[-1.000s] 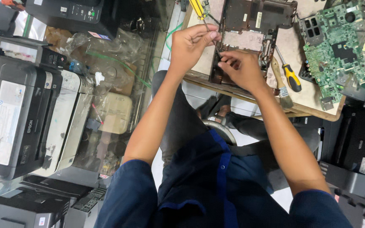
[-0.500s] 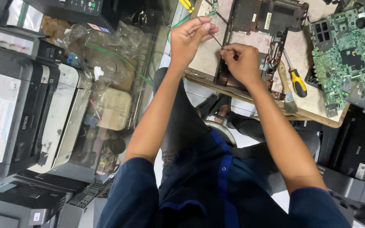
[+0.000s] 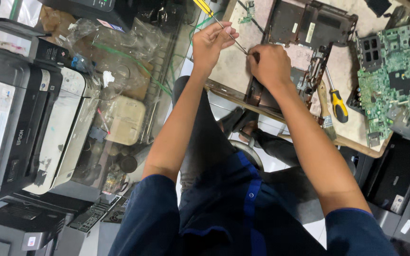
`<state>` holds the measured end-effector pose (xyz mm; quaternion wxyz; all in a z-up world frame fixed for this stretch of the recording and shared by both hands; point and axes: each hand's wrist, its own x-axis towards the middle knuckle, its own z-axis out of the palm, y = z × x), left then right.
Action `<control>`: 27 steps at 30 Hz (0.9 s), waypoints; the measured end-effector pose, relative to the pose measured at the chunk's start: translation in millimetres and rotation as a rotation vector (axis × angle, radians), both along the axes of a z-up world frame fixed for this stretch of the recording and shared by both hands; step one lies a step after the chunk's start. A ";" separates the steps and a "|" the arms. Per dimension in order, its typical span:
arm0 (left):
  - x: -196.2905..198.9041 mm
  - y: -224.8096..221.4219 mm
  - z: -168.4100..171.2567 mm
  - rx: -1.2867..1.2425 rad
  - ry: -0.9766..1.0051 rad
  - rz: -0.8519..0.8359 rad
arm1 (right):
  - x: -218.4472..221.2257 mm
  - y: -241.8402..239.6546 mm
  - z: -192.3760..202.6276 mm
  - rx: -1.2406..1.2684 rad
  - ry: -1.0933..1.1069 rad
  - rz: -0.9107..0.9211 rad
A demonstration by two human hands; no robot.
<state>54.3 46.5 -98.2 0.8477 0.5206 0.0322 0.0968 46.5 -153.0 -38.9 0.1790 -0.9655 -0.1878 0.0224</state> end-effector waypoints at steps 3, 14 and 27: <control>5.1 0.5 -2.1 -0.037 0.014 -0.008 | 7.4 -0.3 -5.7 0.022 -0.037 0.031; -9.3 8.5 15.4 -0.195 0.012 0.046 | -8.7 -30.3 26.9 0.547 0.089 -0.020; -52.8 -57.1 24.7 0.920 0.154 -0.179 | -38.2 -71.3 8.3 0.115 0.072 0.217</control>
